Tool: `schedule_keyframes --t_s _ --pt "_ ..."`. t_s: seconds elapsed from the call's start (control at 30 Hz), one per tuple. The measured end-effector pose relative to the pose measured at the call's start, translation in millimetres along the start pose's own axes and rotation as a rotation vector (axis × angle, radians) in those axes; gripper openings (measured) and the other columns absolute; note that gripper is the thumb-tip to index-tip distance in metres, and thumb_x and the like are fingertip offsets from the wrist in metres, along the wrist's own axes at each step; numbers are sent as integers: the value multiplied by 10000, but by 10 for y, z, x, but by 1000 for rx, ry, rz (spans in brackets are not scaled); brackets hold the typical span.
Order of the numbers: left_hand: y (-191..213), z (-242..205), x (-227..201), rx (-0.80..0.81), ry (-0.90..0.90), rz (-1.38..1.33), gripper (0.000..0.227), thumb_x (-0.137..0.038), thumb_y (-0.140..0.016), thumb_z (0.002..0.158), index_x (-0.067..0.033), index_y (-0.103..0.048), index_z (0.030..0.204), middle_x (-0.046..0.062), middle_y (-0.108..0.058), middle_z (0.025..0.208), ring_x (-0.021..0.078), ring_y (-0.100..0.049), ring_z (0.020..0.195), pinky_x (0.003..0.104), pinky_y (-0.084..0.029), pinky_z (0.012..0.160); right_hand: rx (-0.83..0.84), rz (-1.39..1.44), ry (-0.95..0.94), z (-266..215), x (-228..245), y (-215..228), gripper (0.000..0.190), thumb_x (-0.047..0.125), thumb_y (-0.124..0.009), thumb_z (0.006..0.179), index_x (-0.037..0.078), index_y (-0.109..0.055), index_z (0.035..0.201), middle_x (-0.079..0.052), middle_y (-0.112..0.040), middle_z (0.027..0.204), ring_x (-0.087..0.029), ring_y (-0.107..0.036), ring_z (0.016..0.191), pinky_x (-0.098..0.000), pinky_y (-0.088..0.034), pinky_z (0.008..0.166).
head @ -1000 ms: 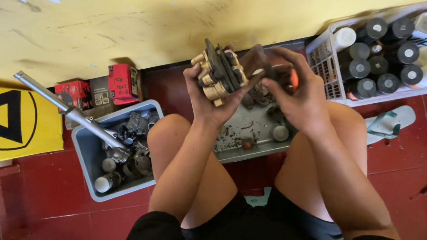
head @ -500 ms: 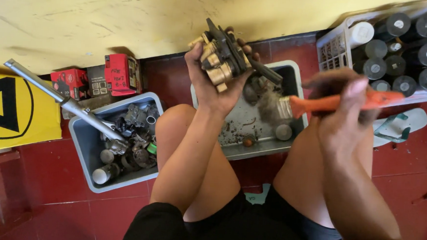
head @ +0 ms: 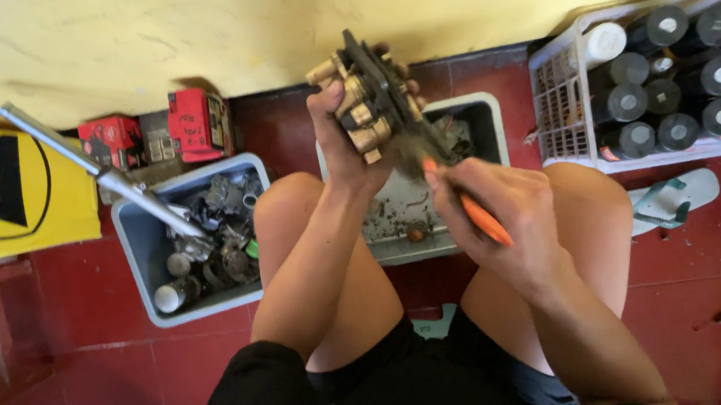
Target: The person holds a mechanical component, likely a brake caliper, and uses a screwdriver to scrape and clean grime from its surfaces. The person rotates the part to access different areas and continues the cleaning process over a plastic bin.
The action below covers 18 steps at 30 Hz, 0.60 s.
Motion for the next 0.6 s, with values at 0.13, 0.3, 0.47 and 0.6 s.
schedule_keyframes --t_s 0.13,0.3,0.47,0.6 --pt "-29 62 -45 91 -41 -1 521 -348 -694 954 7 -622 1328 184 -682 1195 285 -651 1116 378 -530 1048 -170 -21 -293 -567 -394 50 358 344 -567 1019 35 -747 1014 -153 -750 958 -204 -721 772 -249 -485 688" --pt "10 69 -52 106 -23 151 580 -336 -739 903 -7 -591 1358 179 -672 1215 294 -664 1093 394 -553 943 39 128 -321 -189 -385 -106 317 150 -619 1046 106 -519 749 -21 -480 634 -141 -414 528 -288 -360 499" --pt "24 -55 -65 106 -15 229 645 -399 -752 900 5 -581 1372 189 -663 1231 301 -674 1089 415 -567 912 -324 651 -45 -451 -395 109 179 84 -569 1032 -85 -610 1074 -240 -695 975 -257 -774 816 -243 -645 605" --pt "-156 -78 -132 214 -5 297 538 -372 -723 922 -17 -628 1316 166 -675 1223 281 -670 1087 404 -566 950 -169 368 -167 -209 -425 138 113 81 -592 1046 59 -610 937 -68 -621 739 -102 -613 534 -219 -492 427"
Point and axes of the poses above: each hand's wrist, its own z-axis towards the middle knuckle, its own y-axis out of the back of the hand, x = y × z, the point moved 7 cm from there along z, towards the middle knuckle
